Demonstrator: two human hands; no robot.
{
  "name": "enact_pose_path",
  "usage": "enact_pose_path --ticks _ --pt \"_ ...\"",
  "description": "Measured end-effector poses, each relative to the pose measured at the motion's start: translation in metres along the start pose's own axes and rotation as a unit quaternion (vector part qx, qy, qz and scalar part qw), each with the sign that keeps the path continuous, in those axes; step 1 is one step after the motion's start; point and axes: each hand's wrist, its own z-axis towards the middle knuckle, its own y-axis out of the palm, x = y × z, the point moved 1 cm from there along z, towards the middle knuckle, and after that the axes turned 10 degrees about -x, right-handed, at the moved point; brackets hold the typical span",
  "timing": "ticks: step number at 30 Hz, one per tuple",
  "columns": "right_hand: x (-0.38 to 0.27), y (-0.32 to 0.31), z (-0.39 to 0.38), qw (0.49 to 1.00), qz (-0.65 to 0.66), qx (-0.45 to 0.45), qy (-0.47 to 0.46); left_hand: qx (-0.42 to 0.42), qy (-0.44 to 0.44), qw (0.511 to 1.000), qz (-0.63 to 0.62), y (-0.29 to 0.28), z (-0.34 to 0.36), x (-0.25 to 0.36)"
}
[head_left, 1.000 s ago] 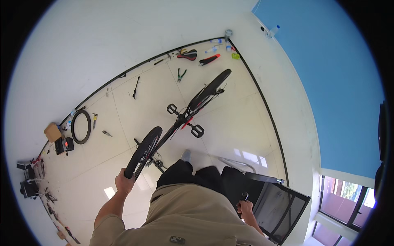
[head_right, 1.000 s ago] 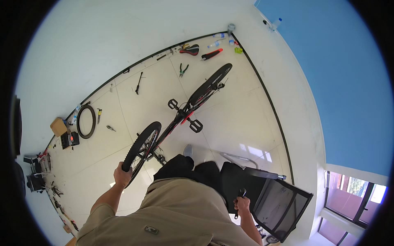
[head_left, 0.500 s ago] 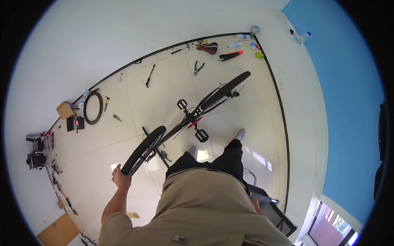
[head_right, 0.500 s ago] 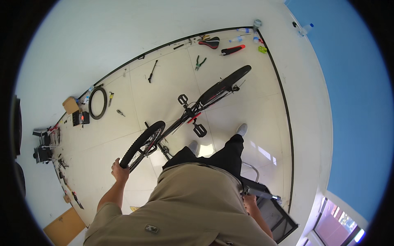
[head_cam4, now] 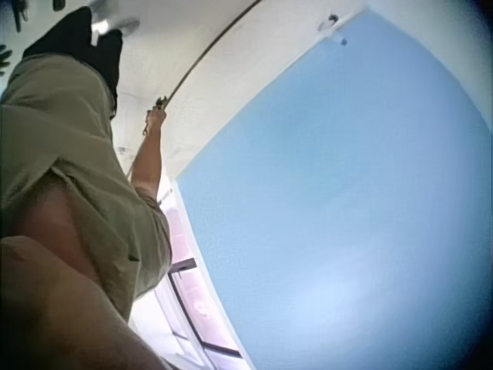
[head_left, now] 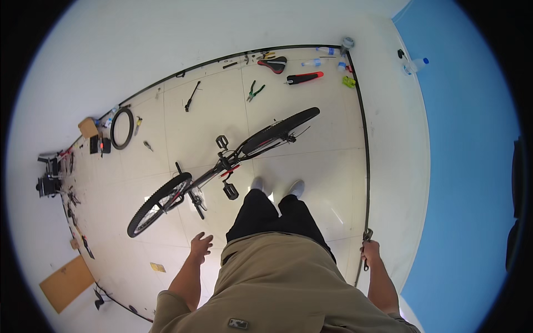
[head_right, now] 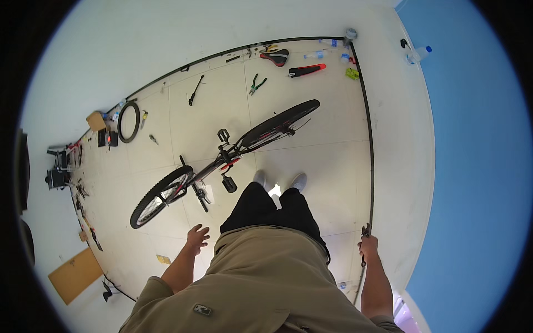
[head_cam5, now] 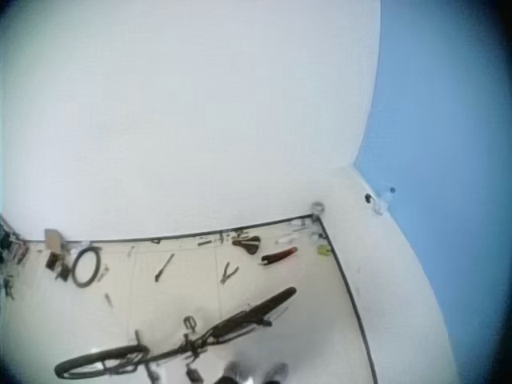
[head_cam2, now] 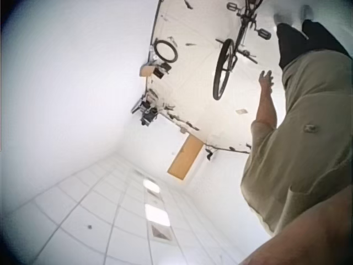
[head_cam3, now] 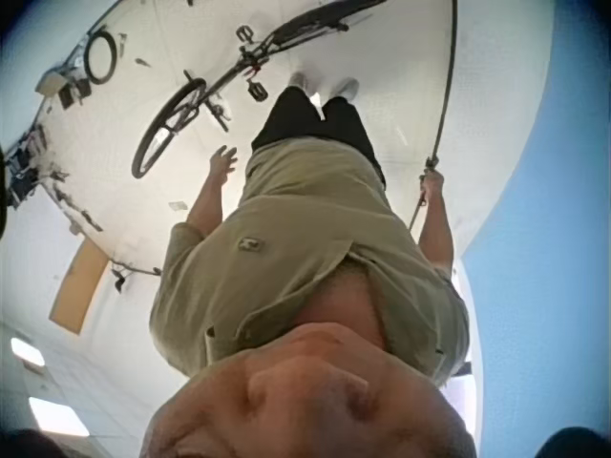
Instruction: The person adjusts the front brake caliper on a bicycle using a wrench, then removes the seat and repositions the bike. They handle the handlebars and pedals while seated on the floor.
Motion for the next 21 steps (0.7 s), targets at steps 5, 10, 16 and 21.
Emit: enact_pose_path --ticks 5,10,16,21 --pt "-0.104 -0.011 0.027 0.998 0.021 0.018 -0.056 -0.011 0.024 1.0 -0.01 0.041 -0.003 -0.018" --pt "-0.182 0.009 0.024 0.983 -0.132 -0.016 -0.125 0.012 -0.008 0.993 -0.12 0.058 0.024 0.0" --pt "-0.221 0.007 -0.015 0.984 -0.151 -0.032 -0.087 -0.014 0.065 0.989 -0.134 0.116 0.08 0.119" --pt "-0.226 -0.032 -0.014 0.989 -0.135 0.022 -0.049 -0.062 0.212 0.964 -0.15 0.181 0.066 0.278"
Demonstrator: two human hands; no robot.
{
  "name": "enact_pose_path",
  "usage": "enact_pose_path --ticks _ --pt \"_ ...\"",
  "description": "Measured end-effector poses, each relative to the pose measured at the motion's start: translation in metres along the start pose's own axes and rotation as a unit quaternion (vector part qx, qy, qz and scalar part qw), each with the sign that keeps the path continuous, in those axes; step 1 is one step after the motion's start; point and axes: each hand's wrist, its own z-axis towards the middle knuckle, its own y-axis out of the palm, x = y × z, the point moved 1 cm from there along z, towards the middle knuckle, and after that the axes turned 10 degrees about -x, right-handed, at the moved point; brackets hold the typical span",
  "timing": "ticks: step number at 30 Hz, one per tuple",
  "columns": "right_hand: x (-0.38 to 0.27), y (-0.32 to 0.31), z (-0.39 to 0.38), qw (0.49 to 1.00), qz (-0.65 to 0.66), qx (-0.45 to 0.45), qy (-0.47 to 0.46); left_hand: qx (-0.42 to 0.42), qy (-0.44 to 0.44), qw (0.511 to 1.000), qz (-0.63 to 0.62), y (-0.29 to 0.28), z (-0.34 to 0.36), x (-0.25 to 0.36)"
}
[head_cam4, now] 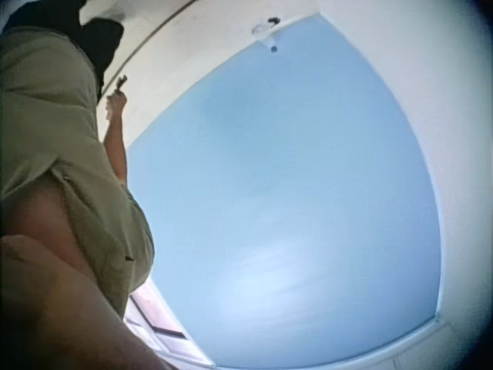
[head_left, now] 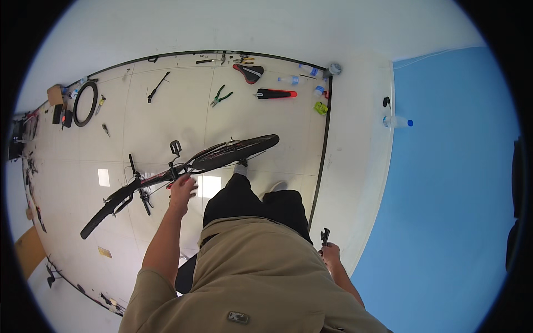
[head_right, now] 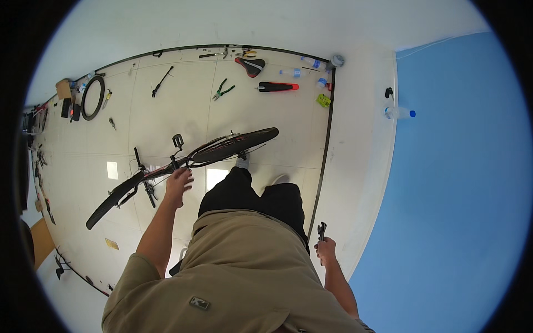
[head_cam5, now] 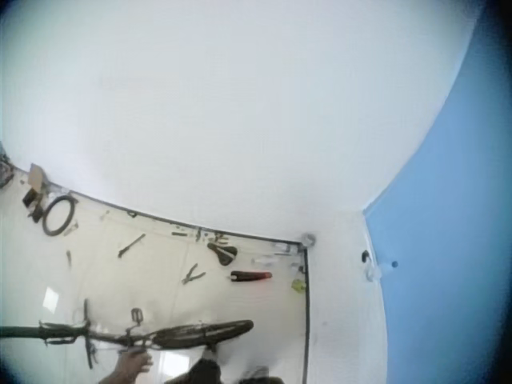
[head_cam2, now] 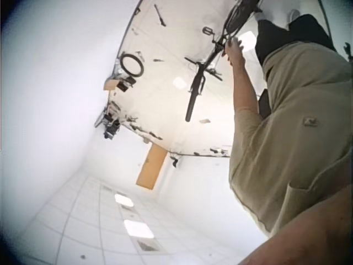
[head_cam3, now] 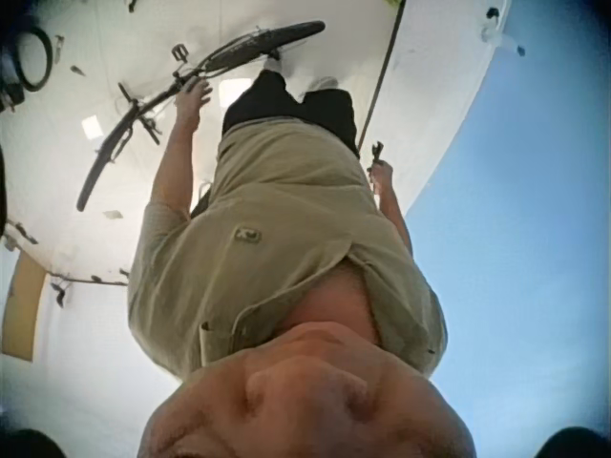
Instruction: The person adjusts the front brake caliper on a bicycle using a wrench, then removes the seat and repositions the bike. They handle the handlebars and pedals while seated on the floor.
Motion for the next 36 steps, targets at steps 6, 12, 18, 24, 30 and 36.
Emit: enact_pose_path --ticks 6,12,18,24,30,36 --pt "-0.053 -0.059 0.021 0.992 -0.124 -0.015 0.035 0.004 0.04 0.999 -0.033 0.07 0.01 0.037" --pt "-0.131 -0.142 0.103 0.988 -0.125 -0.086 -0.027 0.163 -0.1 0.972 -0.137 0.101 -0.014 -0.066" --pt "-0.251 -0.204 0.157 0.989 -0.056 -0.097 -0.093 0.177 -0.156 0.956 -0.176 0.22 -0.065 -0.056" --pt "-0.341 -0.202 0.178 0.966 -0.142 -0.098 -0.192 0.095 -0.021 0.993 -0.072 0.301 -0.066 0.027" --pt "-0.401 -0.139 0.168 0.859 -0.3 -0.139 -0.39 0.019 0.083 0.99 -0.115 0.369 -0.032 0.101" --pt "-0.463 -0.051 0.09 0.819 -0.321 -0.327 -0.346 -0.096 0.01 0.981 -0.17 0.442 0.029 0.148"
